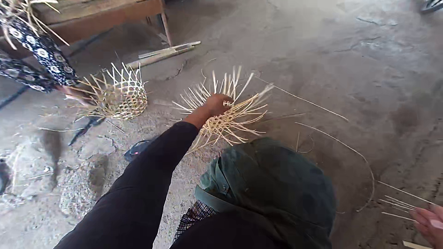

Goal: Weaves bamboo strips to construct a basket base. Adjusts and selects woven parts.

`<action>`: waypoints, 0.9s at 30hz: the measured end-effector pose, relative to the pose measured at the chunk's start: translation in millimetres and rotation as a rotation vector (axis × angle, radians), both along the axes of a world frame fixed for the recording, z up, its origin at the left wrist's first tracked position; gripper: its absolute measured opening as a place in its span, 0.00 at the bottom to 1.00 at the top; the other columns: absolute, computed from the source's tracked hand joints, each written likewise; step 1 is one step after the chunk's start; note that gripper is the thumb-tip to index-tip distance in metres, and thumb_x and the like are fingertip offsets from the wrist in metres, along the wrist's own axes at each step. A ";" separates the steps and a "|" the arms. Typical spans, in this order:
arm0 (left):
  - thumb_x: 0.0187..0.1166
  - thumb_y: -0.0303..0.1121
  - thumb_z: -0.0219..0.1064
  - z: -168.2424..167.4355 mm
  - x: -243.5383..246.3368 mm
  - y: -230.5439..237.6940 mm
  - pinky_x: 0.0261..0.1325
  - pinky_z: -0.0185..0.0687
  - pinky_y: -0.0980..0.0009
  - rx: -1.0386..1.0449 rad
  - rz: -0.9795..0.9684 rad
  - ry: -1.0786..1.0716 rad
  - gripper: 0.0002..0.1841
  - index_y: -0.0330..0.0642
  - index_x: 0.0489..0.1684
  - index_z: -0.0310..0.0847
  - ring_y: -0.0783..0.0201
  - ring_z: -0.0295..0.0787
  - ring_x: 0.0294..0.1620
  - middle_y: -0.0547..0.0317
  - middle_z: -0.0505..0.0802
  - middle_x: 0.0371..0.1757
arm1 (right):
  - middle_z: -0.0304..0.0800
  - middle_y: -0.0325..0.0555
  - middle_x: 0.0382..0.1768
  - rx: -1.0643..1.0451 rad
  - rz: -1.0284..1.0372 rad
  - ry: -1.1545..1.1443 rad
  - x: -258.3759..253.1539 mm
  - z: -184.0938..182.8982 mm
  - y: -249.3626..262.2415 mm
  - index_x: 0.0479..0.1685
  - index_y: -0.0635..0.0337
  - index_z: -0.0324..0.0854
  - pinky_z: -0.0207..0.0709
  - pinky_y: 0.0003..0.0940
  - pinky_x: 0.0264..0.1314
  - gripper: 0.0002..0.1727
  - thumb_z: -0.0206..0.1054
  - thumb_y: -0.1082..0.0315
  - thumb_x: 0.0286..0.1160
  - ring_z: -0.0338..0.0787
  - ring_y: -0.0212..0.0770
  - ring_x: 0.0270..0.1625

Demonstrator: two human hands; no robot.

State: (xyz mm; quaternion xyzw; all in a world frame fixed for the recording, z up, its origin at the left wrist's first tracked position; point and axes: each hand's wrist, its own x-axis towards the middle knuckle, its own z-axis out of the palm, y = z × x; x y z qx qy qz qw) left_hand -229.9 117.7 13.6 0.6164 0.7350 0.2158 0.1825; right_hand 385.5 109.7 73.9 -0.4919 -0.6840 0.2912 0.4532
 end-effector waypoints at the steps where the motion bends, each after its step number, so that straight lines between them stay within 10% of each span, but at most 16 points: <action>1: 0.81 0.36 0.70 -1.3 22.2 -3.3 0.78 0.71 0.38 0.015 -0.043 -0.062 0.20 0.46 0.70 0.86 0.43 0.83 0.74 0.44 0.89 0.70 | 0.91 0.44 0.58 -0.016 0.000 -0.015 -8.8 4.4 -2.3 0.69 0.70 0.77 0.87 0.33 0.64 0.19 0.61 0.66 0.89 0.92 0.33 0.57; 6: 0.81 0.37 0.70 -9.0 192.4 -24.5 0.77 0.77 0.49 0.209 -0.377 -0.293 0.15 0.52 0.64 0.90 0.59 0.85 0.71 0.57 0.92 0.65 | 0.92 0.42 0.54 -0.066 0.076 -0.081 -25.4 2.8 9.7 0.62 0.72 0.80 0.88 0.29 0.62 0.16 0.58 0.69 0.88 0.93 0.30 0.54; 8: 0.81 0.38 0.69 -10.8 255.8 -33.9 0.86 0.54 0.35 0.300 -0.505 -0.304 0.15 0.57 0.64 0.91 0.56 0.76 0.81 0.61 0.89 0.72 | 0.92 0.43 0.55 -0.082 0.083 -0.127 -25.2 2.9 16.7 0.62 0.70 0.81 0.87 0.29 0.62 0.16 0.59 0.66 0.88 0.92 0.30 0.54; 11: 0.80 0.34 0.69 -28.5 316.7 -44.8 0.88 0.46 0.30 0.400 -0.631 -0.319 0.14 0.55 0.61 0.92 0.51 0.74 0.83 0.58 0.90 0.71 | 0.91 0.46 0.56 -0.095 0.033 -0.212 -7.4 6.9 28.6 0.62 0.70 0.81 0.86 0.28 0.62 0.19 0.61 0.61 0.87 0.91 0.29 0.55; 15: 0.88 0.36 0.59 -44.2 319.8 -49.2 0.89 0.45 0.31 0.346 -0.822 -0.169 0.17 0.62 0.70 0.86 0.49 0.62 0.91 0.63 0.81 0.83 | 0.86 0.60 0.64 -0.143 -0.188 -0.376 32.9 33.5 39.1 0.65 0.74 0.79 0.81 0.34 0.67 0.24 0.61 0.59 0.88 0.88 0.34 0.60; 20: 0.88 0.42 0.59 -44.4 305.8 -41.4 0.88 0.49 0.32 0.296 -0.861 -0.166 0.18 0.66 0.73 0.84 0.52 0.62 0.91 0.68 0.80 0.83 | 0.77 0.74 0.74 -0.140 -0.835 -0.615 146.3 54.3 42.0 0.75 0.67 0.78 0.68 0.70 0.79 0.25 0.66 0.62 0.84 0.76 0.72 0.78; 22: 0.87 0.44 0.58 -47.7 303.0 -37.9 0.86 0.51 0.29 0.335 -0.881 -0.158 0.19 0.64 0.72 0.85 0.47 0.64 0.90 0.64 0.80 0.83 | 0.56 0.62 0.91 -0.558 -1.102 -0.618 172.6 91.2 29.4 0.89 0.55 0.63 0.57 0.65 0.89 0.32 0.62 0.59 0.88 0.58 0.65 0.92; 27: 0.83 0.48 0.57 -52.9 300.7 -32.2 0.83 0.52 0.27 0.398 -0.924 -0.192 0.21 0.57 0.69 0.88 0.39 0.68 0.86 0.55 0.83 0.80 | 0.55 0.76 0.88 -0.537 -1.648 -0.663 281.5 62.8 -58.7 0.83 0.70 0.69 0.48 0.79 0.84 0.36 0.65 0.62 0.75 0.54 0.74 0.91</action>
